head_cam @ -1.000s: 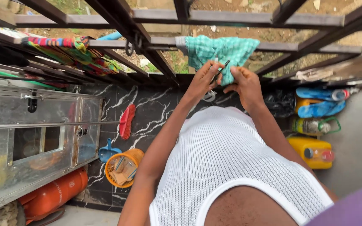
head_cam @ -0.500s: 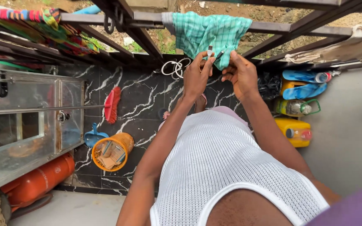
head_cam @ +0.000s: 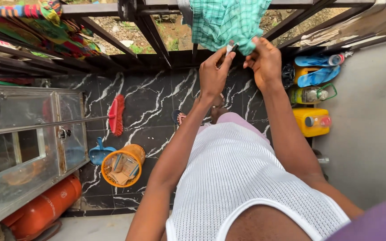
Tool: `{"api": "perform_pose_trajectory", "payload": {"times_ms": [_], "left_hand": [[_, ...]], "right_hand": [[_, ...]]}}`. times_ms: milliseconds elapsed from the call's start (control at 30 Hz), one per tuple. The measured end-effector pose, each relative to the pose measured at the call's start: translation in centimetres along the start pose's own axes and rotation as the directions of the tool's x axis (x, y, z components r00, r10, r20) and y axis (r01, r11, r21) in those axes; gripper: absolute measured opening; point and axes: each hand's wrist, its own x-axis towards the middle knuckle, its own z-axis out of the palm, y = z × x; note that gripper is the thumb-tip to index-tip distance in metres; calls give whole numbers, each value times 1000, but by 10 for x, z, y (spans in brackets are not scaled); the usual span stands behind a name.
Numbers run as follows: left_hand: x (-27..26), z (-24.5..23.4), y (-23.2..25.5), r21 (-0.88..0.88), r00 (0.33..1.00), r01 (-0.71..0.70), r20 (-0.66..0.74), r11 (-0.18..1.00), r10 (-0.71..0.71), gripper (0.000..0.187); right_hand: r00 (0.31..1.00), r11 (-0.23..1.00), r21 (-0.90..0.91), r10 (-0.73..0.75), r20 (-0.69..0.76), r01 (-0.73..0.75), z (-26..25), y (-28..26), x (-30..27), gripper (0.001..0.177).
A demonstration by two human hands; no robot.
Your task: Unpacking cables and other items from a cardboard box and placing them into a plastic basket on a balcony.
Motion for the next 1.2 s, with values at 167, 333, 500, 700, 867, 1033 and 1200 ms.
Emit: {"api": "perform_pose_trajectory", "payload": {"times_ms": [167,333,500,700,867,1033,1200], "left_hand": [[0,-11,20,25,992,114,-55,993,-112,24],[18,6,13,105,994,-60,-79,993,69,22],[27,26,16,206,970,-237,1,949,242,19],[36,31,3,-159,998,-51,-52,986,44,25],[55,-21,40,-908,957,278,235,313,-169,34],[55,-31,57,-963,967,254,252,93,-38,39],[52,-39,66,-972,989,147,146,185,-19,41]], "right_hand": [[989,986,-167,13,148,12,16,-15,-21,21],[976,976,-217,12,217,36,11,-25,-6,21],[954,955,-274,-26,297,112,-4,-32,10,20],[961,964,-265,69,267,4,-19,-29,34,25],[986,904,-419,135,99,-82,-27,5,40,46],[829,777,-596,187,527,204,-27,38,27,41],[551,612,-581,266,791,537,12,5,2,38]]}}
